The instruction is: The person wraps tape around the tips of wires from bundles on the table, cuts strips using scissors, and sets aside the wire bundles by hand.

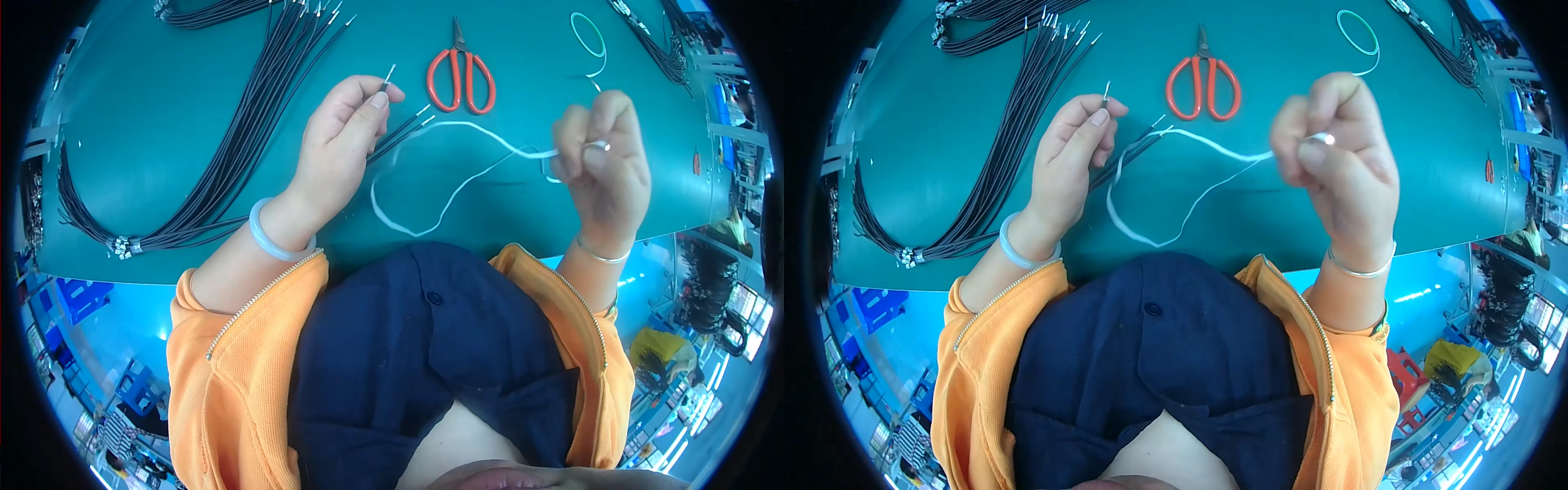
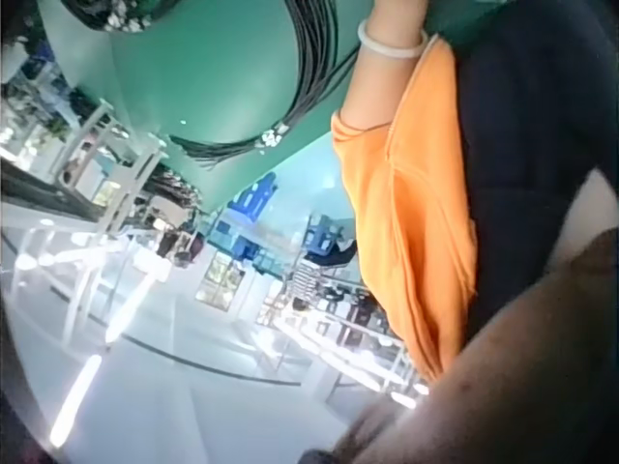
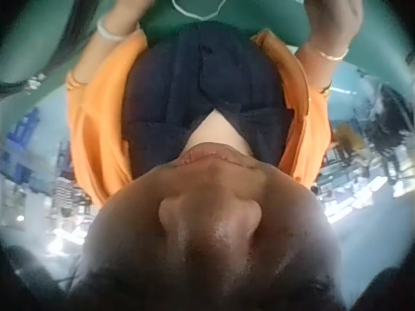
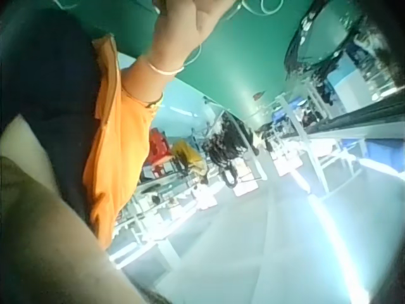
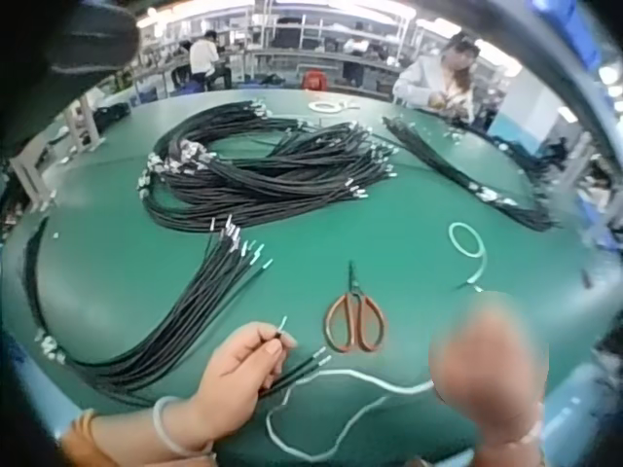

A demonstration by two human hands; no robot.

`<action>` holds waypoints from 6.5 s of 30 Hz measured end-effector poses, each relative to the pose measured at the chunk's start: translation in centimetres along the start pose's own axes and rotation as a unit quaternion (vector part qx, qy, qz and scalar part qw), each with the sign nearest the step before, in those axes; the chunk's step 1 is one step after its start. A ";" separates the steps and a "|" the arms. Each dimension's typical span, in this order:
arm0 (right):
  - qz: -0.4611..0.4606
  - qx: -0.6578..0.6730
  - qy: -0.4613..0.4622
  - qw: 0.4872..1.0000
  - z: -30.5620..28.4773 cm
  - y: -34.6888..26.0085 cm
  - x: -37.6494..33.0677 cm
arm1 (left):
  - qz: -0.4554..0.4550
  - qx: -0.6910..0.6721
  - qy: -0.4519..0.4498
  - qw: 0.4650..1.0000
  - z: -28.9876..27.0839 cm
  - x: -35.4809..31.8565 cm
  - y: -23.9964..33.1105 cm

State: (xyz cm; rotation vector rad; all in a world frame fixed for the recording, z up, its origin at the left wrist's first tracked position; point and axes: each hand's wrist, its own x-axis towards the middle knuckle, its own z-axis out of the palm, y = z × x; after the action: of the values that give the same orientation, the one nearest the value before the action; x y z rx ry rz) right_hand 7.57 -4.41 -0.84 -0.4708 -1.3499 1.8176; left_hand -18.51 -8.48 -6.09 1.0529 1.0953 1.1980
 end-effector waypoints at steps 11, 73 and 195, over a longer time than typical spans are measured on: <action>0.041 -0.043 0.025 0.998 6.5 5.6 3.4 | 0.064 -0.015 -0.047 0.997 0.8 -2.3 1.8; -0.116 -0.217 0.098 0.964 1.7 10.6 4.4 | -0.012 -0.062 -0.044 0.997 1.5 1.8 -1.9; -0.027 -0.241 0.144 0.959 -0.3 9.6 4.7 | 0.107 0.030 0.041 0.993 4.1 3.1 -2.8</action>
State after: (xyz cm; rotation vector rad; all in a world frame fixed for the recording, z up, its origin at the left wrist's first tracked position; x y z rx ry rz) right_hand 1.30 -1.57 -9.06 -0.9076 -1.5752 1.3021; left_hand -13.91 -5.74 -8.38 1.1992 1.1089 1.3964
